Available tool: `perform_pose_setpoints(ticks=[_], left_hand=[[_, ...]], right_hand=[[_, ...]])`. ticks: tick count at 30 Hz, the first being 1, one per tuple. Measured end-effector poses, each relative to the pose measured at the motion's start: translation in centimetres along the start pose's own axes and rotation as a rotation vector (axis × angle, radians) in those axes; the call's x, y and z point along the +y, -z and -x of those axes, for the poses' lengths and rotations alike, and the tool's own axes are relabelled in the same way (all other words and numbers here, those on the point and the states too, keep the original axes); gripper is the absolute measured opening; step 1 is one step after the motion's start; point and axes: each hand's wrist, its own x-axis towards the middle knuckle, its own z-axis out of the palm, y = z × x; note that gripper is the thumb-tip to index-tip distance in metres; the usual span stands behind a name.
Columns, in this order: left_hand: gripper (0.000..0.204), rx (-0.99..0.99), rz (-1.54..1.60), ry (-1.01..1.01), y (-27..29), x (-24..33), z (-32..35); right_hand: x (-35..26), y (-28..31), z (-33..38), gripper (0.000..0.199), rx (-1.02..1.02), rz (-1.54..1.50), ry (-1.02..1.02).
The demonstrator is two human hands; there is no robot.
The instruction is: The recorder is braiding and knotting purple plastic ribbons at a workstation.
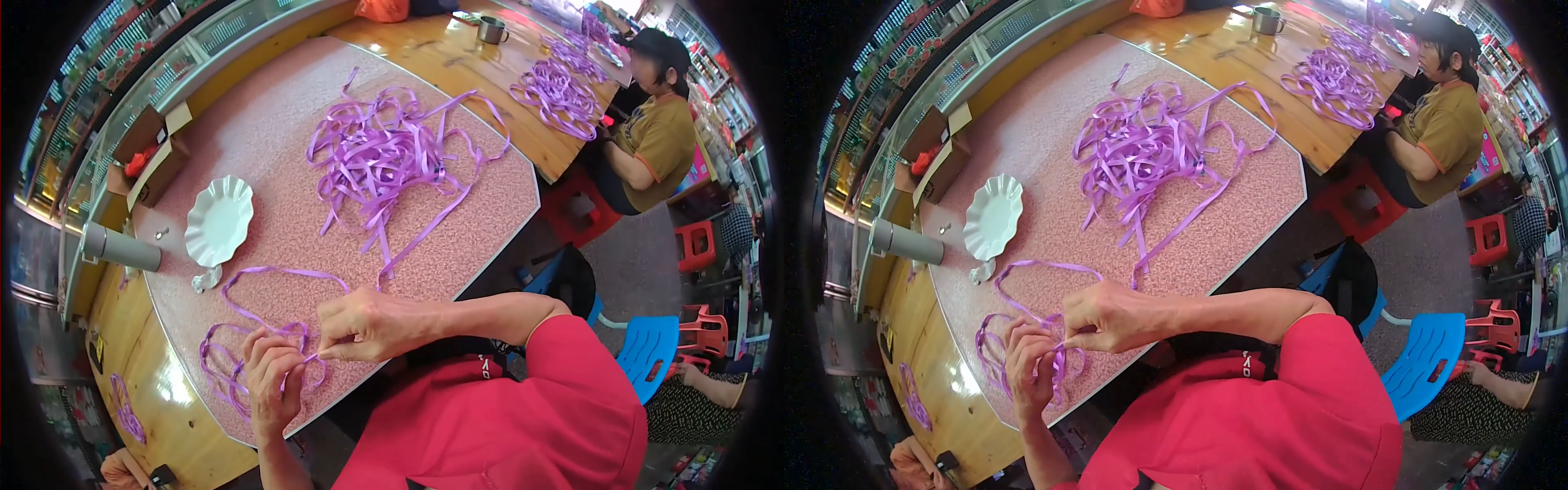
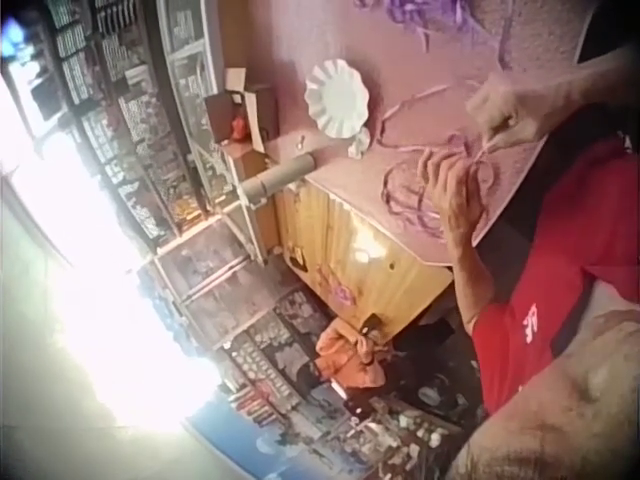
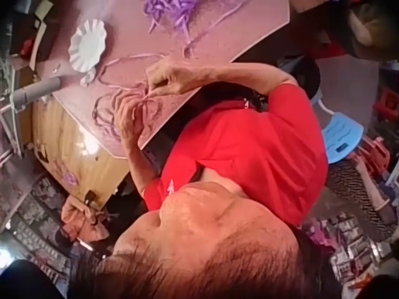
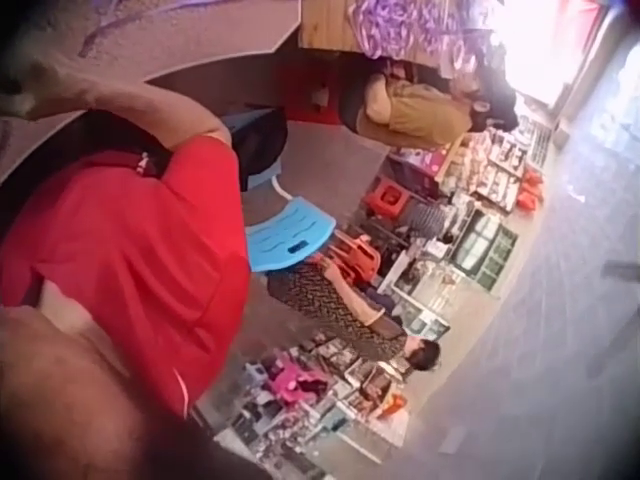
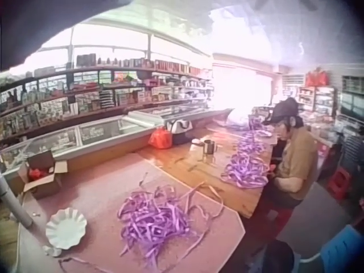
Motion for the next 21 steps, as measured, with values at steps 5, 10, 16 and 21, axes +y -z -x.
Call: perform_pose_setpoints(ticks=[5,10,16,21], left_hand=[[0.012,-0.003,0.168,0.049,-0.3,-0.6,0.8],[0.012,-0.100,0.403,0.071,-0.5,-1.5,2.2],[0.012,-0.189,0.599,0.262,0.9,-2.1,5.2],[0.027,0.016,0.507,0.390,2.4,-2.5,7.4]], right_hand=[[-0.5,-0.6,0.6,0.009,0.006,-0.050,-0.064],[-0.2,-1.4,1.4,0.009,-0.010,-0.013,-0.004],[0.6,-2.7,3.1,0.016,-0.100,0.131,0.033],[2.9,1.8,5.0,0.026,0.113,0.494,0.025]])
